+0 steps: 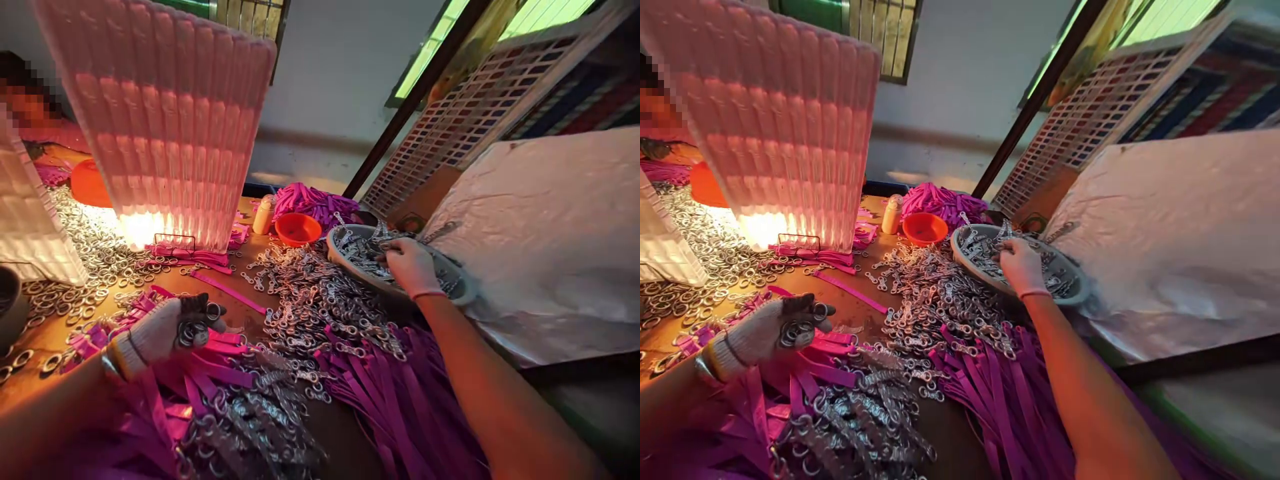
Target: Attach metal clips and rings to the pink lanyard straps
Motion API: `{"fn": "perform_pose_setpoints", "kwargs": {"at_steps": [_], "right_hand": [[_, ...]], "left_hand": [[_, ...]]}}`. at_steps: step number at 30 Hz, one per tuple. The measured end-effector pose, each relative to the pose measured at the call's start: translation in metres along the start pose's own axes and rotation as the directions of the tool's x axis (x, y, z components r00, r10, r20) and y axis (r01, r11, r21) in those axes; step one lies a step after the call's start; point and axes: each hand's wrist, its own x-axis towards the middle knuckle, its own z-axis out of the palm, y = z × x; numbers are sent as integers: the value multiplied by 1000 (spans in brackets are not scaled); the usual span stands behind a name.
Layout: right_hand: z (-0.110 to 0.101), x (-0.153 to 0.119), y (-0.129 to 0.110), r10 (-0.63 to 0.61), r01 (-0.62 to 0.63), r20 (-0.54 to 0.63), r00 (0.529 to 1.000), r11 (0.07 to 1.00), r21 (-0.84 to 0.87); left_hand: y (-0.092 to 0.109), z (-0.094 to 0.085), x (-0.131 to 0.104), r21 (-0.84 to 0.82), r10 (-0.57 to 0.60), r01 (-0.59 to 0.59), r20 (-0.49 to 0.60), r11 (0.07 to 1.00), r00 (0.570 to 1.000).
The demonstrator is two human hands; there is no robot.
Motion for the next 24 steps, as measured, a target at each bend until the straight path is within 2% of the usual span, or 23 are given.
{"fn": "perform_pose_setpoints", "kwargs": {"at_steps": [3, 5, 6, 7, 9, 11, 13, 15, 20, 24], "right_hand": [[-10, -61, -46, -124, 115, 56, 991, 981, 154], [-13, -110, -87, -334, 283, 57, 941, 867, 409], [-13, -135, -108, -400, 303, 96, 911, 810, 501], [-14, -157, -129, -430, 279, 142, 892, 769, 576], [-13, -196, -169, -424, 185, 198, 884, 707, 683], [-11, -224, -200, -417, 76, 275, 866, 655, 752], [-8, -244, -221, -450, 24, 328, 831, 617, 787], [-5, -256, -234, -478, 27, 324, 816, 593, 805], [5, -261, -248, -388, -37, 297, 872, 554, 832], [3, -260, -251, -374, -35, 300, 878, 575, 817]], "left_hand": [[-5, 3, -14, 125, 118, -130, 98, 984, 988], [-10, 8, -22, 218, 199, -235, 174, 947, 964], [-13, 10, -26, 260, 232, -278, 196, 925, 953], [-15, 12, -31, 301, 253, -309, 209, 902, 945], [-18, 16, -40, 379, 267, -326, 202, 866, 942], [-22, 16, -49, 433, 270, -323, 180, 842, 946], [-26, 13, -56, 452, 290, -337, 172, 826, 941], [-33, 8, -62, 427, 324, -374, 188, 823, 927], [-47, -6, -65, 206, 357, -398, 212, 894, 910], [-47, -7, -67, 112, 431, -455, 188, 883, 883]]}}
